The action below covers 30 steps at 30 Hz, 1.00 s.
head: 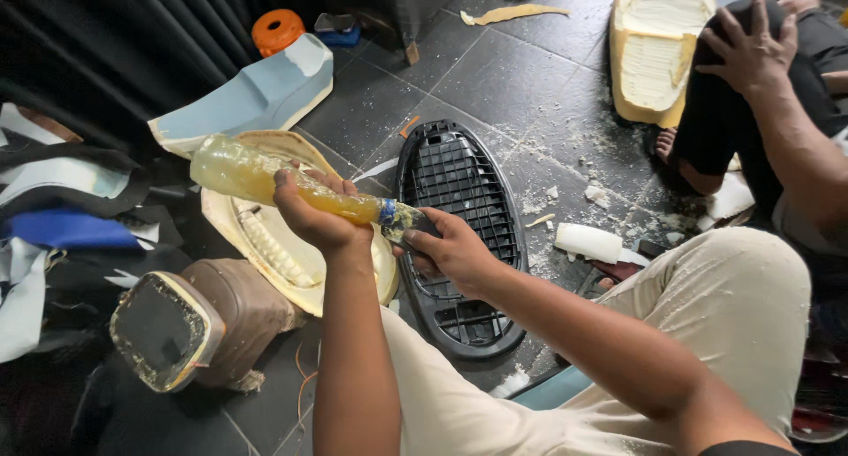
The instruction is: The person pours liquid from a plastic bottle onto a beige plastic car part and scrubs it with a brush. They then move to a black plastic car part and continue scrubbing it with the brush.
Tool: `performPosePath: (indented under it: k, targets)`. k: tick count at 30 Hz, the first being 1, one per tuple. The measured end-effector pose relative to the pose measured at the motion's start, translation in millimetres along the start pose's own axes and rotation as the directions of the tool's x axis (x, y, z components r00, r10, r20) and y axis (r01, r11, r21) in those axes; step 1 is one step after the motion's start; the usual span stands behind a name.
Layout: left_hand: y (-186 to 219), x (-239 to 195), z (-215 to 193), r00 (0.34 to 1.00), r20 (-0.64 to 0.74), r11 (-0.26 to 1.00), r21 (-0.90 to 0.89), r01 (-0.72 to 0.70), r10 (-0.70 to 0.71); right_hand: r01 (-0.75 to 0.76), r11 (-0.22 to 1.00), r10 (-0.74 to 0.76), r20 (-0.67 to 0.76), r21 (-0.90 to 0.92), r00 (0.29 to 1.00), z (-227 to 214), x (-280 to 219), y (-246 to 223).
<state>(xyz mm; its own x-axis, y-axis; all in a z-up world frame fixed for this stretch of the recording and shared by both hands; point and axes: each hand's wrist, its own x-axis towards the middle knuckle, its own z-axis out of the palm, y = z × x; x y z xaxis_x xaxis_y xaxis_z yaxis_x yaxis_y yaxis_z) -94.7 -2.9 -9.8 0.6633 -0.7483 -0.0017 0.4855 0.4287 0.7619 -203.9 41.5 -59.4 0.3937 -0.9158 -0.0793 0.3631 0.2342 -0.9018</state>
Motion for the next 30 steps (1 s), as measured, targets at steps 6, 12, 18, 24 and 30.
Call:
performPosePath:
  k: [6, 12, 18, 24, 30]
  targets:
    - [-28, -5, 4, 0.991, 0.021, 0.978, 0.155, -0.137, 0.135, -0.013, 0.997, 0.020, -0.095, 0.077, 0.995, -20, -2, -15]
    - [-39, 1, -4, 0.758, 0.267, 0.703, 0.285, -0.652, 0.595, -0.081, 0.996, 0.080, 0.026, 0.030, 0.996, -52, -2, -50]
    - [-50, 38, -40, 0.960, 0.263, 0.969, 0.195, -0.151, 0.097, 0.001, 0.908, 0.081, 0.177, -0.420, 0.981, -127, 39, -133]
    - [-53, 50, -102, 0.883, 0.002, 0.858, 0.236, 0.456, -0.470, -0.220, 0.516, 0.200, -0.133, -0.828, 0.971, -267, 141, -81]
    - [-120, 120, -283, 0.426, 0.242, 0.475, 0.203, 0.856, -0.872, -0.521, 0.560, 0.329, -0.404, -0.645, 0.854, -367, 240, 34]
